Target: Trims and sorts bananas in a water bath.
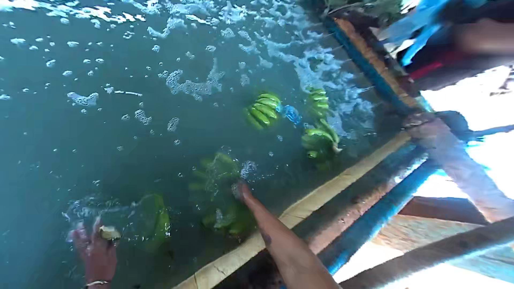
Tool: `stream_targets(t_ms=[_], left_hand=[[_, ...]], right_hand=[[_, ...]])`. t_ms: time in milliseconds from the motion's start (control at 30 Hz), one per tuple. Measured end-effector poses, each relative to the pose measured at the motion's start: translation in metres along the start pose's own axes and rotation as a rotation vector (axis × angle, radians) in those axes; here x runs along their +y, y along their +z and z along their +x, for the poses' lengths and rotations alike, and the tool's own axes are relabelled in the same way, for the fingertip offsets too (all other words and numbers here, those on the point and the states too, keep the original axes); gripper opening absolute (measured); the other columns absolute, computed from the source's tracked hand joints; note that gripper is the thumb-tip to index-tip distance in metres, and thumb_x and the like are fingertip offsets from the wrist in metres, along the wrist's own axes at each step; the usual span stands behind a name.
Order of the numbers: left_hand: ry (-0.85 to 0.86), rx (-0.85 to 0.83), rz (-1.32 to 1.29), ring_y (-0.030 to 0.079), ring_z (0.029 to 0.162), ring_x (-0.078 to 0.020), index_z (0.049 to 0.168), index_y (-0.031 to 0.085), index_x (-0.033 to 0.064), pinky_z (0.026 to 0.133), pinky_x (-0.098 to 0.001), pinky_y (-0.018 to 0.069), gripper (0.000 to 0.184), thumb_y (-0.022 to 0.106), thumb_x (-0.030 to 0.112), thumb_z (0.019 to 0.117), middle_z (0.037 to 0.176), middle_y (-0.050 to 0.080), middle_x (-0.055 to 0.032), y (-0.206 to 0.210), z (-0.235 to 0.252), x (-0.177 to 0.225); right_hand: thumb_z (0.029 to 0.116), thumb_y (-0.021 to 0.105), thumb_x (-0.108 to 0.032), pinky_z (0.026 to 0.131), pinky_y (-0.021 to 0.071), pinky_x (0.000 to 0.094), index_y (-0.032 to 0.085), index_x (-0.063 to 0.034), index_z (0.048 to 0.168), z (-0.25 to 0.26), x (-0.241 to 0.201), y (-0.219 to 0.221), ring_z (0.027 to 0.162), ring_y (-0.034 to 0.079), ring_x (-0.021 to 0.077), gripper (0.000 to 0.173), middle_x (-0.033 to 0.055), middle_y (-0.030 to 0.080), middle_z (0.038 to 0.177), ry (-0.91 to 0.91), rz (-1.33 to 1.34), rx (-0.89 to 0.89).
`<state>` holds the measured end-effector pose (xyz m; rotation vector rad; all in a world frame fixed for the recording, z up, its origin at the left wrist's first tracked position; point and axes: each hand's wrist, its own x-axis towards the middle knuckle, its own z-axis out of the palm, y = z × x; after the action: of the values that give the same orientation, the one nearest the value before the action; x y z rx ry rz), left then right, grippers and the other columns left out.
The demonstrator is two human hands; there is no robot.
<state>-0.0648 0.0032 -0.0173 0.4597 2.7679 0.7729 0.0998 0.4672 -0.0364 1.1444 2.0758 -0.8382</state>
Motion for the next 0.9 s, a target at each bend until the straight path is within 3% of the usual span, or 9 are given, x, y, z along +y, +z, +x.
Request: stream_targets(t_ms=[100,167,200,300,467,567,667,767,900], left_hand=[[0.003,0.01,-0.285,0.039,0.14,-0.0526,0.135,0.054,-0.013,0.118,-0.0572,0.0309,0.058,0.06,0.029,0.0948,0.144,0.047,-0.038,-0.003,-0.066,0.056],[-0.358,-0.239,-0.683,0.057,0.123,-0.0234,0.136,0.049,-0.012,0.104,-0.034,0.0481,0.054,0.059,0.023,0.0971,0.133,0.057,-0.0244,0.002,-0.106,0.103],[-0.598,-0.378,-0.913,0.063,0.115,-0.0245,0.144,0.04,-0.0099,0.095,-0.0368,0.0553,0.052,0.054,0.019,0.1033,0.132,0.056,-0.0249,0.008,-0.113,0.119],[-1.066,-0.454,-1.355,0.059,0.121,-0.0404,0.158,0.026,0.0126,0.091,-0.0602,0.0542,0.06,0.04,0.045,0.1094,0.145,0.048,-0.0241,0.043,-0.09,0.13],[-0.94,-0.049,-1.513,0.058,0.123,-0.0255,0.159,0.022,0.0154,0.098,-0.045,0.0526,0.059,0.045,0.037,0.1085,0.145,0.052,-0.0158,0.077,-0.033,0.12],[-1.063,-0.054,-1.525,0.066,0.103,-0.0304,0.146,0.043,0.0111,0.081,-0.0509,0.0571,0.055,0.043,0.049,0.1067,0.123,0.063,-0.0185,0.07,0.001,0.133],[-1.135,-0.027,-1.608,0.063,0.109,-0.0358,0.144,0.046,0.0174,0.082,-0.0599,0.0541,0.071,0.033,0.07,0.0994,0.128,0.062,-0.0182,0.064,0.052,0.112],[-1.123,0.027,-1.603,0.06,0.116,-0.0302,0.142,0.045,0.0149,0.091,-0.0562,0.052,0.054,0.043,0.052,0.104,0.13,0.059,-0.0152,0.069,0.079,0.093],[-1.147,-0.033,-1.59,0.063,0.105,-0.0304,0.136,0.049,0.0126,0.083,-0.0523,0.0556,0.044,0.05,0.042,0.1034,0.12,0.061,-0.016,0.044,0.075,0.123]], right_hand=[[0.0958,0.072,-0.04,0.115,0.0401,0.0545,0.053,0.0063,0.142,-0.015,-0.045,0.033,0.136,0.052,0.0399,0.068,0.0285,0.055,0.143,0.058,0.198,0.007],[0.0931,0.074,-0.042,0.109,0.046,0.0544,0.06,0.0068,0.132,-0.028,-0.072,0.052,0.125,0.06,0.0384,0.064,0.0279,0.063,0.131,0.034,0.302,-0.019],[0.0935,0.073,-0.043,0.105,0.0489,0.0534,0.062,0.0064,0.128,-0.034,-0.082,0.06,0.119,0.063,0.0366,0.061,0.0267,0.065,0.126,0.004,0.332,-0.057],[0.097,0.07,-0.039,0.078,0.0572,0.0405,0.065,0.0034,0.121,-0.052,-0.097,0.071,0.08,0.066,0.0217,0.05,0.0163,0.069,0.101,-0.172,0.438,-0.151],[0.1019,0.062,-0.04,0.063,0.0513,0.0306,0.057,0.0015,0.13,-0.089,-0.106,0.049,0.066,0.059,0.0123,0.05,0.0085,0.068,0.089,-0.294,0.488,-0.14],[0.1111,0.043,-0.032,0.068,0.0536,0.0332,0.061,0.0024,0.123,-0.094,-0.105,0.044,0.069,0.06,0.0143,0.041,0.0087,0.065,0.086,-0.305,0.438,0.039],[0.1111,0.042,-0.027,0.085,0.0552,0.0448,0.066,0.0016,0.119,-0.088,-0.127,0.045,0.085,0.068,0.0247,0.038,0.0143,0.07,0.093,-0.284,0.277,0.129],[0.1107,0.044,-0.027,0.094,0.0539,0.0526,0.066,-0.0009,0.124,-0.081,-0.153,0.046,0.101,0.07,0.0332,0.037,0.0188,0.072,0.106,-0.256,0.158,0.175],[0.1112,0.043,-0.032,0.083,0.0551,0.0613,0.063,-0.0039,0.128,-0.066,-0.184,0.045,0.099,0.07,0.0427,0.038,0.0233,0.071,0.107,-0.249,0.113,0.321]])
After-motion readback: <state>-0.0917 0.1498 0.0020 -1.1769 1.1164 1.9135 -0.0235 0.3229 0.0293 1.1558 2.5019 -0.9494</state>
